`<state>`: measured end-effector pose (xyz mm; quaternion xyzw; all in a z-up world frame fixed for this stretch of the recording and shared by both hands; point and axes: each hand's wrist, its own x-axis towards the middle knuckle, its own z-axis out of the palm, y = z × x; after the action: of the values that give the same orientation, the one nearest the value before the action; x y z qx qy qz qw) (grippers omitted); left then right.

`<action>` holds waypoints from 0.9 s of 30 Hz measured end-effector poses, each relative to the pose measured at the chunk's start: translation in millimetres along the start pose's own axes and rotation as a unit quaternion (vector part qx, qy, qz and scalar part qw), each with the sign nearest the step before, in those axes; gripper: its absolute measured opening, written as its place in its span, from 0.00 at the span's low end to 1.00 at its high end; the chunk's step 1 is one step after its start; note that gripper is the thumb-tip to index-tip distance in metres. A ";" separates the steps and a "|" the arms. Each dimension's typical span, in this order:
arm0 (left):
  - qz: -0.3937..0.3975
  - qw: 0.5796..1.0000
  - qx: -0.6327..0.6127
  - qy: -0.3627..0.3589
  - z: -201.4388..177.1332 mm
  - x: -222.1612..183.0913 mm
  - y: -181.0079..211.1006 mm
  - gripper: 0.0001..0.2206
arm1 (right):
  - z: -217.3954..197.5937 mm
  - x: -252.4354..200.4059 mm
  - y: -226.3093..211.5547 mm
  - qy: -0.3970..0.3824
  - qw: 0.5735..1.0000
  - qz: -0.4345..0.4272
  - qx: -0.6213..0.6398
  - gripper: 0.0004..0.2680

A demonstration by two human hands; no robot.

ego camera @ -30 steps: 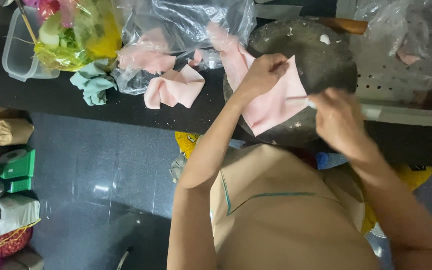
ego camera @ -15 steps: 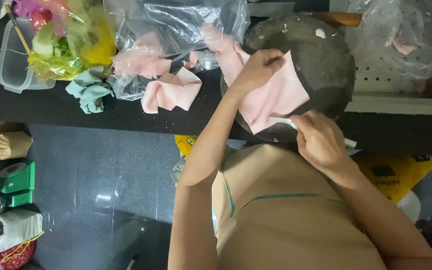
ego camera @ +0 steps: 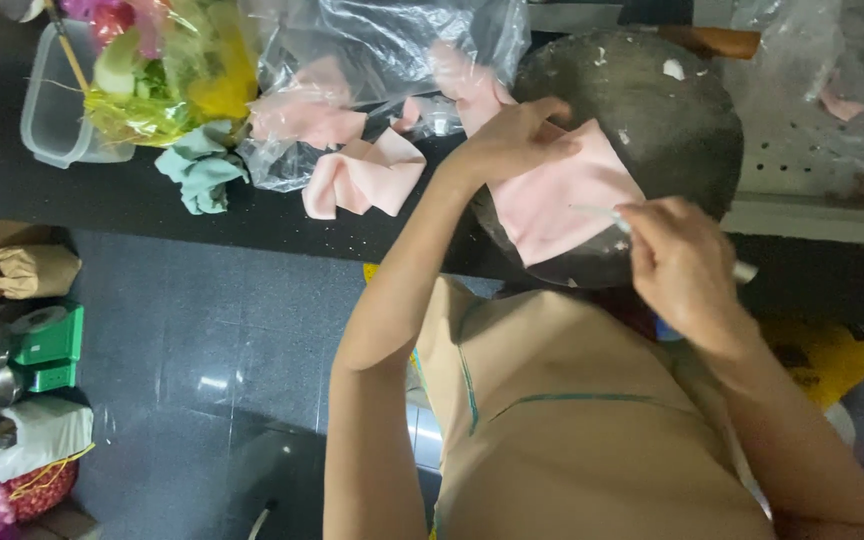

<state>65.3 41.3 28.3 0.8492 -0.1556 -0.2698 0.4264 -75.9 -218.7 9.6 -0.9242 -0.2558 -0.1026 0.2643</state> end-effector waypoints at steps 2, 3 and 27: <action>-0.003 0.997 0.074 -0.006 -11.9 -21.4 9.9 0.26 | -5.2 16.5 3.0 0.022 0.999 -0.044 -0.016 0.12; -0.006 0.989 0.145 -0.016 -17.2 -31.9 14.9 0.19 | -8.0 24.5 4.7 0.043 0.995 -0.085 -0.033 0.11; 0.050 0.974 0.188 0.118 -17.7 -6.7 -10.8 0.05 | 20.3 7.7 -71.1 -0.072 0.996 -0.020 -0.057 0.25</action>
<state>70.7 62.3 30.4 0.9312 -0.1943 -0.1118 0.2873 -105.8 -152.6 26.0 -0.9374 -0.2866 -0.0552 0.1900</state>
